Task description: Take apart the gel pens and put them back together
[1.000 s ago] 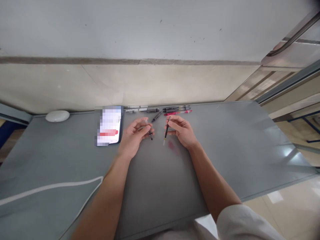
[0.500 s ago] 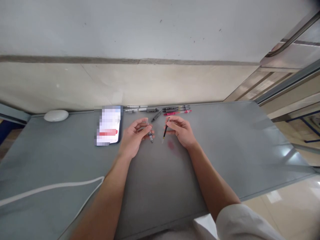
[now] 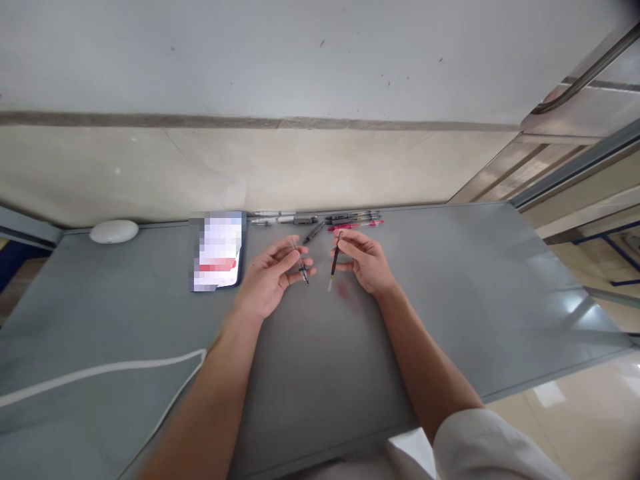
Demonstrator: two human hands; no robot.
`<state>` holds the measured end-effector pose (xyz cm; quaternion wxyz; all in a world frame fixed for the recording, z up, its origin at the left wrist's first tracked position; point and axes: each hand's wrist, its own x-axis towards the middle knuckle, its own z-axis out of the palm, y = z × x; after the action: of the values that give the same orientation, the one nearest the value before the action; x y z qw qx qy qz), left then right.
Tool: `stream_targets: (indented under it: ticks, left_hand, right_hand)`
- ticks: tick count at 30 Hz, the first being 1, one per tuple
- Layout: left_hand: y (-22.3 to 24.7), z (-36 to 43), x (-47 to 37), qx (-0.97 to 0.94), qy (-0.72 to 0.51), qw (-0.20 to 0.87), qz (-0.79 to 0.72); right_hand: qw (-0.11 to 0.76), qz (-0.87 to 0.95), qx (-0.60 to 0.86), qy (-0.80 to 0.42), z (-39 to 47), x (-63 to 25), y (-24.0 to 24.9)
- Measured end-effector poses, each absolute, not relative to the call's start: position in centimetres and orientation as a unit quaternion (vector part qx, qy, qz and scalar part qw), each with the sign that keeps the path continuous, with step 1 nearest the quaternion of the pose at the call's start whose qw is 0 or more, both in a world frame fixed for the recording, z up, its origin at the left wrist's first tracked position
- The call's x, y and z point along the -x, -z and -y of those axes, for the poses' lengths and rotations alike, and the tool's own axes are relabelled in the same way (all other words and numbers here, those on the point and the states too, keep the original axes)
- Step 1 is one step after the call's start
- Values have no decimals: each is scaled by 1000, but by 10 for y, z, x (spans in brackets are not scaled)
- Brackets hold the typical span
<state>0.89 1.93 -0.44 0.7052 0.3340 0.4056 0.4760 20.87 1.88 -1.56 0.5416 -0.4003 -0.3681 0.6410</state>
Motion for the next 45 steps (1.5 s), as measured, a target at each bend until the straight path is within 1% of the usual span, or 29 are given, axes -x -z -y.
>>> stream_targets:
  ticks: [4,10,17,27,31,35,41,45]
  left_hand:
    - [6,-20,-7,-305,-477,726,-391]
    - [8,-20,-6,-307,-479,722,-394]
    - [7,-19,-8,-360,-499,679,-401]
    - [7,-19,-9,-365,-501,670,-409]
    - [9,-18,-9,-402,-494,636,-436]
    - [6,-16,-8,-460,-467,607,-448]
    - [3,-14,-8,-508,-418,610,-441]
    - [1,-13,-8,-542,-394,605,-431]
  right_hand:
    - [538,356,395,-654,-19,-210,16]
    - [538,355,381,-663,-19,-210,16]
    - [546,351,390,-653,-18,-208,14]
    - [549,353,397,-645,-17,-206,16]
    - [552,364,417,-623,-16,-200,13]
    - [580,373,414,-594,-17,-190,4]
    - [650,360,392,-543,-23,-178,-15]
    - [686,335,403,-505,-30,-177,-18]
